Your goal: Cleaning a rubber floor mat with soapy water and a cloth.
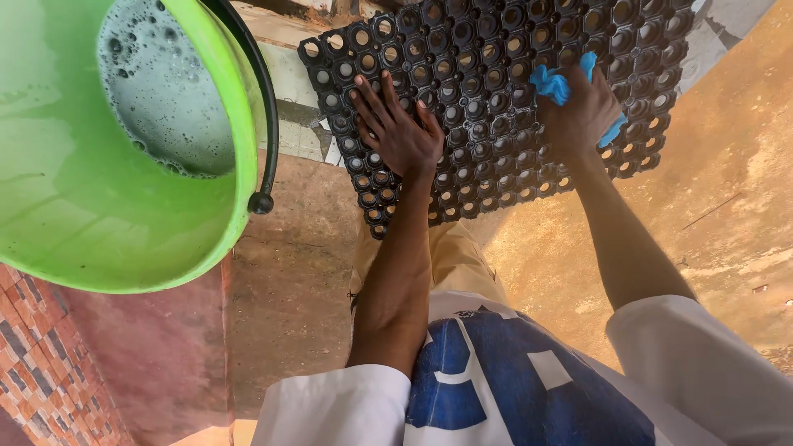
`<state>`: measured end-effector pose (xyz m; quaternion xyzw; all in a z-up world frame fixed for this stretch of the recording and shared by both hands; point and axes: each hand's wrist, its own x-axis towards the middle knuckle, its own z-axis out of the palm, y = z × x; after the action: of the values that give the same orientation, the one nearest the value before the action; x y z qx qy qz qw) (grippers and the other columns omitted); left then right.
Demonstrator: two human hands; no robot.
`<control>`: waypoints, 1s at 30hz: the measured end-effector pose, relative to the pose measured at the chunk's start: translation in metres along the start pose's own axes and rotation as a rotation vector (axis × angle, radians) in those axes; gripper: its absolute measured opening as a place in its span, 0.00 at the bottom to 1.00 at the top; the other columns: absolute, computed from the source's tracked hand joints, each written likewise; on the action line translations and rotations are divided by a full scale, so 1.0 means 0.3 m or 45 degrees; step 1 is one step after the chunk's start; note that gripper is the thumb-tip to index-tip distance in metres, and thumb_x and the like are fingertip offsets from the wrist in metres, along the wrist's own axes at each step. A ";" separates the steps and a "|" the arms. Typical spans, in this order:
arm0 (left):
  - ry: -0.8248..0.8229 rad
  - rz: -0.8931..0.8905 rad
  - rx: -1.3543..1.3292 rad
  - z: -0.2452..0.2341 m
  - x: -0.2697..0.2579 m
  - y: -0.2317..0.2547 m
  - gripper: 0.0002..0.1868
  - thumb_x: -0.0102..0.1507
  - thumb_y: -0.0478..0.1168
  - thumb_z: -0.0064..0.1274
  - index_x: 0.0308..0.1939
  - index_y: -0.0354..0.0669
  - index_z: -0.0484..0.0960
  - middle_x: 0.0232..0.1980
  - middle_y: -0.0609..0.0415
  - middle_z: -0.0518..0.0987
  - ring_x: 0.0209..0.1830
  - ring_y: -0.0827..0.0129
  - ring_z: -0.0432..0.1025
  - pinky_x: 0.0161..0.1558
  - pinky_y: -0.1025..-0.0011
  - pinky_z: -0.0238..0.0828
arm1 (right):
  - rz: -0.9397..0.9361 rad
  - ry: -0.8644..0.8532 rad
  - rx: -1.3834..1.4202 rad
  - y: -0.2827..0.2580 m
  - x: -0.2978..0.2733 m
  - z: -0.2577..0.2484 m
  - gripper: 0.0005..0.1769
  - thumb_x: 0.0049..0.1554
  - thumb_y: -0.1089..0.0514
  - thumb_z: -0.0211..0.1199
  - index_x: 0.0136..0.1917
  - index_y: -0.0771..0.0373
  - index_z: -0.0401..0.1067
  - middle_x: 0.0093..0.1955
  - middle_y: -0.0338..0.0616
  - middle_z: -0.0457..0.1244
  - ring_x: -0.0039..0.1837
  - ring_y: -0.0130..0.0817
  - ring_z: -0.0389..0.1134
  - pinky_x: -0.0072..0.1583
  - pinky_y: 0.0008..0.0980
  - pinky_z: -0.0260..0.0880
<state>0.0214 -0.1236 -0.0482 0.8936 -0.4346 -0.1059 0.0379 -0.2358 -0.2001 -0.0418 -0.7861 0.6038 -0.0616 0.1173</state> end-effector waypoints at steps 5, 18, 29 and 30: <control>-0.001 0.013 -0.037 -0.003 -0.004 0.008 0.35 0.74 0.58 0.26 0.84 0.55 0.48 0.88 0.47 0.38 0.89 0.51 0.38 0.82 0.47 0.39 | 0.041 0.175 0.040 -0.039 0.021 -0.038 0.14 0.50 0.56 0.78 0.48 0.55 0.77 0.46 0.41 0.64 0.44 0.40 0.68 0.39 0.39 0.60; -0.048 -0.009 -0.002 -0.029 0.004 0.018 0.36 0.72 0.58 0.31 0.83 0.52 0.50 0.87 0.46 0.40 0.88 0.49 0.38 0.79 0.46 0.41 | -0.020 0.121 0.081 -0.033 0.049 -0.044 0.10 0.56 0.55 0.74 0.51 0.54 0.77 0.47 0.43 0.63 0.44 0.44 0.68 0.40 0.42 0.63; -0.035 -0.002 0.021 -0.011 0.006 0.010 0.35 0.73 0.58 0.30 0.82 0.52 0.50 0.87 0.46 0.39 0.88 0.51 0.38 0.79 0.47 0.41 | -0.098 0.074 0.107 -0.001 0.050 -0.033 0.13 0.52 0.58 0.73 0.51 0.55 0.78 0.48 0.43 0.62 0.44 0.40 0.67 0.40 0.39 0.65; -0.066 -0.016 0.042 -0.010 0.004 0.007 0.36 0.72 0.58 0.30 0.82 0.53 0.50 0.86 0.46 0.40 0.87 0.51 0.38 0.78 0.48 0.41 | -0.106 0.076 0.125 -0.003 0.048 -0.033 0.13 0.51 0.60 0.72 0.51 0.56 0.78 0.49 0.43 0.62 0.44 0.40 0.67 0.40 0.38 0.65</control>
<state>0.0211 -0.1260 -0.0453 0.8937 -0.4315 -0.1221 0.0110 -0.2336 -0.2150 -0.0326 -0.8016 0.5701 -0.1193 0.1350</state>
